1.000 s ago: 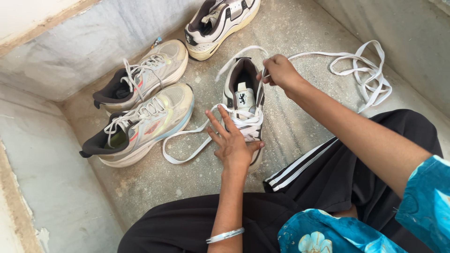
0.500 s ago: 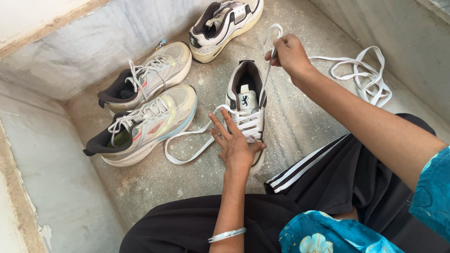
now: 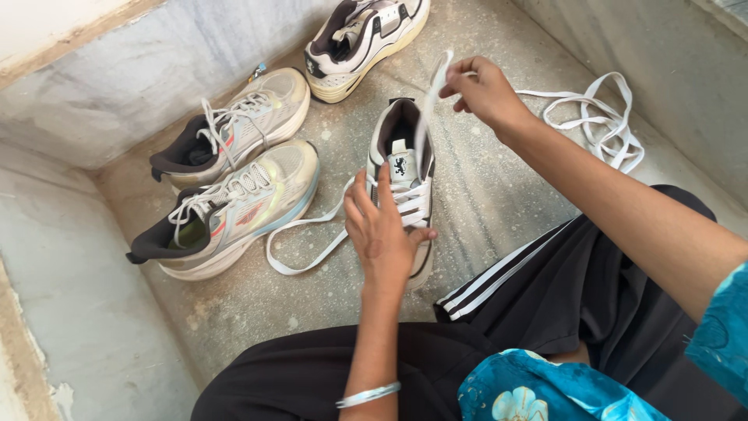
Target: The person sits on the floor and threads a white shoelace through the eyelets of a white sneaker. They pull the laces through each eyelet in sequence and adjust the tension, but do not tie a final knot.
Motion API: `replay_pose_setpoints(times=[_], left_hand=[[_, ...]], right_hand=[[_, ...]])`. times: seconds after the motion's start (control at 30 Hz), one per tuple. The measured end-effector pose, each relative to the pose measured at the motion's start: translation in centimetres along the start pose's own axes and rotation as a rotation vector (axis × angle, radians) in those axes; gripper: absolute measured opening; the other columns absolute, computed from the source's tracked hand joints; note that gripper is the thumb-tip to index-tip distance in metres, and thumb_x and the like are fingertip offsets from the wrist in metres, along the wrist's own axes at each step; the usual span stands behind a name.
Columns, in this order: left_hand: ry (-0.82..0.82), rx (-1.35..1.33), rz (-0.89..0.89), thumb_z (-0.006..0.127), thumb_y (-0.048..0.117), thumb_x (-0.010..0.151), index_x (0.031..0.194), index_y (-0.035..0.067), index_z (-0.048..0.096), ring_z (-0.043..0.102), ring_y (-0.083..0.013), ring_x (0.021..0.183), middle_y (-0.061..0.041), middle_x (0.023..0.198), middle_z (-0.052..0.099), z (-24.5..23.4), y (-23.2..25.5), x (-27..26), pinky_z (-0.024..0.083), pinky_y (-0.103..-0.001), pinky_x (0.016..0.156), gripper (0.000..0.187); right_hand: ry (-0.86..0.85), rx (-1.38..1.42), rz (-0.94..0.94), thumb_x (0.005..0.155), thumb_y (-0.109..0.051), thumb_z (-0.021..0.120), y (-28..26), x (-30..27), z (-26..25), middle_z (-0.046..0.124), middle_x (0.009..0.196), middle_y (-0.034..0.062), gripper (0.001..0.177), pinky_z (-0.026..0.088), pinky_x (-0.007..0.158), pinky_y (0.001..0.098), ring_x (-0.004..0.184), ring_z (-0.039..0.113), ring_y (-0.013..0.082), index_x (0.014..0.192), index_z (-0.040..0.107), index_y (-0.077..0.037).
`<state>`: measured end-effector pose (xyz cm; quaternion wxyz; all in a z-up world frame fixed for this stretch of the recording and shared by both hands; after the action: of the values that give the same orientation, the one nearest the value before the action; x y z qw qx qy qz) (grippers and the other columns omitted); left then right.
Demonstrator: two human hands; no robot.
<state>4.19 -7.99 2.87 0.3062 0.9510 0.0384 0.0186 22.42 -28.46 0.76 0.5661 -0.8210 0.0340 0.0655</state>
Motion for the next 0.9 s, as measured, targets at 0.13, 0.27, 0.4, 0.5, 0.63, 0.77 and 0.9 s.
replay_pose_setpoints(times=[0.13,0.27,0.4,0.5,0.63,0.77,0.9], left_hand=[[-0.022,-0.161,0.000,0.086,0.026,0.075,0.143,0.011,0.049,0.050,-0.0354,0.129,-0.016,0.149,0.044,-1.0,-1.4,1.8,0.043,-0.049,0.104,0.080],[0.172,-0.217,0.055,0.066,0.009,0.096,0.112,0.011,0.073,0.067,-0.0301,0.105,-0.010,0.117,0.067,-3.2,-2.6,0.9,0.053,-0.042,0.087,0.018],[0.143,-0.230,0.025,0.066,0.009,0.093,0.106,0.011,0.072,0.069,-0.0280,0.096,-0.008,0.107,0.070,-3.0,-3.1,0.6,0.053,-0.041,0.082,0.014],[0.127,-0.215,0.025,0.067,0.009,0.092,0.106,0.010,0.071,0.069,-0.0280,0.095,-0.008,0.106,0.069,-2.5,-2.9,0.7,0.053,-0.041,0.080,0.014],[0.123,-0.217,0.026,0.067,0.009,0.092,0.107,0.008,0.071,0.070,-0.0270,0.094,-0.008,0.107,0.070,-2.3,-2.7,0.6,0.053,-0.041,0.081,0.015],[0.114,-0.224,0.027,0.067,0.010,0.092,0.107,0.007,0.071,0.070,-0.0269,0.093,-0.008,0.107,0.070,-2.4,-2.7,0.6,0.053,-0.041,0.082,0.016],[0.097,-0.206,0.023,0.068,0.012,0.093,0.108,0.008,0.071,0.069,-0.0272,0.095,-0.009,0.108,0.069,-2.0,-2.4,0.6,0.053,-0.041,0.083,0.016]], right_hand=[[-0.140,-0.055,0.046,0.100,-0.017,0.057,0.5,-1.3,0.8,0.073,0.105,0.0107,0.030,0.057,0.081,0.0292,0.081,0.065,0.0151,0.126,0.060,-0.003],[-0.257,-0.189,-0.131,0.100,-0.018,0.062,-0.8,-3.9,2.7,0.074,0.106,0.0115,0.026,0.058,0.084,0.0296,0.091,0.069,0.0139,0.122,0.064,-0.004],[-0.451,-0.485,-0.501,0.089,-0.029,0.073,-3.8,-8.2,5.5,0.072,0.109,0.0048,0.023,0.055,0.091,0.0354,0.099,0.067,0.0175,0.105,0.074,-0.013],[-0.432,-0.832,-0.775,0.081,-0.032,0.080,-5.6,-11.4,6.5,0.069,0.106,0.0055,0.023,0.048,0.092,0.0421,0.103,0.060,0.0240,0.096,0.079,-0.015],[-0.378,-0.885,-0.858,0.080,-0.025,0.079,-6.6,-13.0,6.3,0.068,0.107,0.0047,0.017,0.048,0.091,0.0413,0.103,0.060,0.0247,0.091,0.078,-0.012],[-0.294,-0.858,-1.121,0.078,-0.024,0.079,-6.5,-14.2,6.4,0.068,0.103,0.0064,0.020,0.048,0.087,0.0406,0.099,0.062,0.0245,0.091,0.075,-0.009],[-0.203,-0.930,-1.158,0.084,-0.026,0.081,-4.0,-13.8,6.9,0.066,0.091,0.0076,0.022,0.049,0.083,0.0386,0.088,0.061,0.0224,0.086,0.070,-0.007]])
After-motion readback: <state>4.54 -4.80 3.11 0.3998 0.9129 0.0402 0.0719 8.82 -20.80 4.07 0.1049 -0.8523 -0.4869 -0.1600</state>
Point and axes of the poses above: each hand's wrist, its own x-axis towards the middle knuckle, its own z-axis out of the palm, y = z × x, the point moved 7 cm from there along x, towards the middle knuckle
